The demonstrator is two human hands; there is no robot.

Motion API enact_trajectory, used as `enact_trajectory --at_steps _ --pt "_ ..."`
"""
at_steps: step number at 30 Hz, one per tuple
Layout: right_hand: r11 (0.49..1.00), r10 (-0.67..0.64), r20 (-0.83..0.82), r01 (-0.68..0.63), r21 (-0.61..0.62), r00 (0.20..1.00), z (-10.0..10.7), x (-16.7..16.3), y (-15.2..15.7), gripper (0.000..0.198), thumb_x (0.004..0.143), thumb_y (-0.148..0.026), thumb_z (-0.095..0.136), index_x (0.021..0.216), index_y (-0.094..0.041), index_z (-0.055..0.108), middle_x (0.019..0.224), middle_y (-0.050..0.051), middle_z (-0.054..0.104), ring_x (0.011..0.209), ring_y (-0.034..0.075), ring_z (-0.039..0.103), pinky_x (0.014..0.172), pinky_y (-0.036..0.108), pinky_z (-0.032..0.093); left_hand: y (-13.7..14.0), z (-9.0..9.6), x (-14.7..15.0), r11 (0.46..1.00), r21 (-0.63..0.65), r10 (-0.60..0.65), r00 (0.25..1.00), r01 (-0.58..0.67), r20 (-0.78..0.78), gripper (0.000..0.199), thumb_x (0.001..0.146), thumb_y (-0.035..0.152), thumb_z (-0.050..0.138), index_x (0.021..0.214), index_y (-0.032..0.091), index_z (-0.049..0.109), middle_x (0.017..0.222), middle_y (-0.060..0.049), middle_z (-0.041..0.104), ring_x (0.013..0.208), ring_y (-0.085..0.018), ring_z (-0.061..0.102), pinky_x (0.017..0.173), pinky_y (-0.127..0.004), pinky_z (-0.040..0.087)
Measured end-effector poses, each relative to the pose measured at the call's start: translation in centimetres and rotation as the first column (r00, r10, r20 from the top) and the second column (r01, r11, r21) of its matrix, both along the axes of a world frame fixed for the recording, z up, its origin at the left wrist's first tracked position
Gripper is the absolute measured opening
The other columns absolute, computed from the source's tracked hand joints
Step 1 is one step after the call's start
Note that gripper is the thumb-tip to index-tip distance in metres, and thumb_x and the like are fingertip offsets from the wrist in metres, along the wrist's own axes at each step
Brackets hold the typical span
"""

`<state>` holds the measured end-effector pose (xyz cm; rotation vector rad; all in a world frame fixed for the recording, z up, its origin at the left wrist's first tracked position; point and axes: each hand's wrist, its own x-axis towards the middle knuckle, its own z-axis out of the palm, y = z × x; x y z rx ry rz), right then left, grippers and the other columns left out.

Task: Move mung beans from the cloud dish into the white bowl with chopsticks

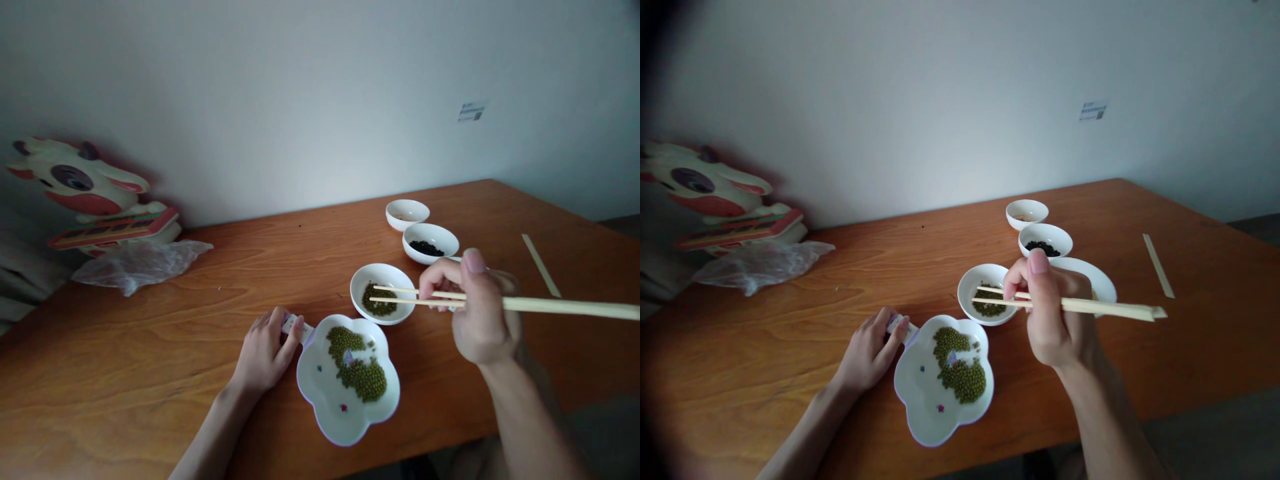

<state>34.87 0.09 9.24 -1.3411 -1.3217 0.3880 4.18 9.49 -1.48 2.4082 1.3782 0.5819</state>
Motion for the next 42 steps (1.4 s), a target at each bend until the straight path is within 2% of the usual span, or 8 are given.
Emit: enact_trajectory --at_steps 3,6,12,20,28,31,37,42 --pt "0.984 0.171 -0.046 -0.173 -0.046 0.984 0.6 -0.8 -0.6 0.070 0.107 -0.056 0.024 0.060 -0.022 0.062 0.055 0.002 0.056 0.055 0.016 0.053 0.055 0.032 0.037 0.0 0.2 0.1 1.000 0.006 0.007 1.000 -0.007 -0.010 0.033 0.104 0.049 0.043 0.084 0.024 0.043 0.078 -0.003 0.060 0.074 -0.023 0.059 0.069 -0.033 0.042" --pt "0.915 0.377 -0.050 -0.380 -0.135 0.925 0.7 -2.3 -0.8 0.068 0.109 -0.053 0.021 0.061 -0.022 0.060 0.056 0.001 0.056 0.055 0.014 0.054 0.054 0.031 0.038 -0.1 0.4 0.2 1.000 0.002 0.016 1.000 -0.016 -0.023 0.033 0.104 0.050 0.042 0.086 0.023 0.046 0.079 -0.003 0.061 0.075 -0.022 0.059 0.070 -0.033 0.043" --pt "0.797 0.559 0.038 -0.524 -0.301 0.829 -1.0 -4.8 -0.9 0.056 0.110 -0.046 0.025 0.069 -0.021 0.054 0.062 -0.001 0.055 0.059 0.012 0.053 0.058 0.030 0.038 -0.2 0.7 0.5 1.000 0.013 0.025 0.999 -0.024 -0.039 0.034 0.104 0.051 0.041 0.088 0.022 0.049 0.081 -0.004 0.062 0.076 -0.022 0.060 0.071 -0.033 0.043" --pt "0.874 0.397 -0.058 -0.397 -0.279 0.916 -1.7 -3.6 -1.0 0.072 0.107 -0.059 0.017 0.064 -0.021 0.062 0.056 0.002 0.058 0.055 0.015 0.056 0.053 0.030 0.040 -0.2 1.0 0.8 0.998 0.057 0.027 0.999 -0.024 -0.046 0.038 0.104 0.054 0.039 0.085 0.022 0.047 0.077 -0.004 0.061 0.070 -0.021 0.059 0.067 -0.033 0.041" --pt "0.934 0.270 0.090 -0.239 -0.265 0.958 -0.5 -4.6 -1.2 0.070 0.104 -0.063 0.021 0.061 -0.024 0.062 0.049 0.004 0.054 0.045 0.018 0.049 0.044 0.035 0.033 -0.4 1.3 0.9 0.997 0.074 0.028 0.998 -0.024 -0.048 0.039 0.104 0.054 0.039 0.086 0.021 0.049 0.078 -0.005 0.063 0.072 -0.021 0.061 0.068 -0.033 0.044" --pt "0.929 0.255 0.059 -0.227 -0.291 0.965 -1.0 -4.9 -2.2 0.066 0.103 -0.063 0.027 0.062 -0.025 0.061 0.047 0.003 0.052 0.042 0.018 0.046 0.045 0.036 0.033 -0.4 1.3 1.0 0.997 0.073 0.022 0.999 -0.019 -0.045 0.040 0.104 0.055 0.038 0.086 0.021 0.050 0.078 -0.005 0.064 0.072 -0.021 0.061 0.069 -0.033 0.044" --pt "0.923 0.283 0.058 -0.256 -0.287 0.957 -3.4 -2.9 -2.9 0.075 0.103 -0.063 0.016 0.066 -0.024 0.068 0.059 0.008 0.064 0.053 0.023 0.060 0.042 0.035 0.033 -0.3 1.3 1.0 0.998 0.064 0.018 0.998 -0.014 -0.052 0.040 0.104 0.055 0.038 0.087 0.021 0.050 0.076 -0.004 0.062 0.070 -0.020 0.060 0.068 -0.033 0.044" --pt "0.899 0.275 0.050 -0.238 -0.368 0.960 -2.8 -4.0 -2.7 0.075 0.103 -0.065 0.011 0.064 -0.023 0.061 0.053 0.005 0.057 0.050 0.020 0.053 0.050 0.034 0.036 -0.3 1.3 0.9 0.997 0.069 0.020 0.999 -0.016 -0.044 0.040 0.105 0.054 0.039 0.085 0.021 0.049 0.078 -0.004 0.062 0.068 -0.019 0.058 0.067 -0.032 0.042"
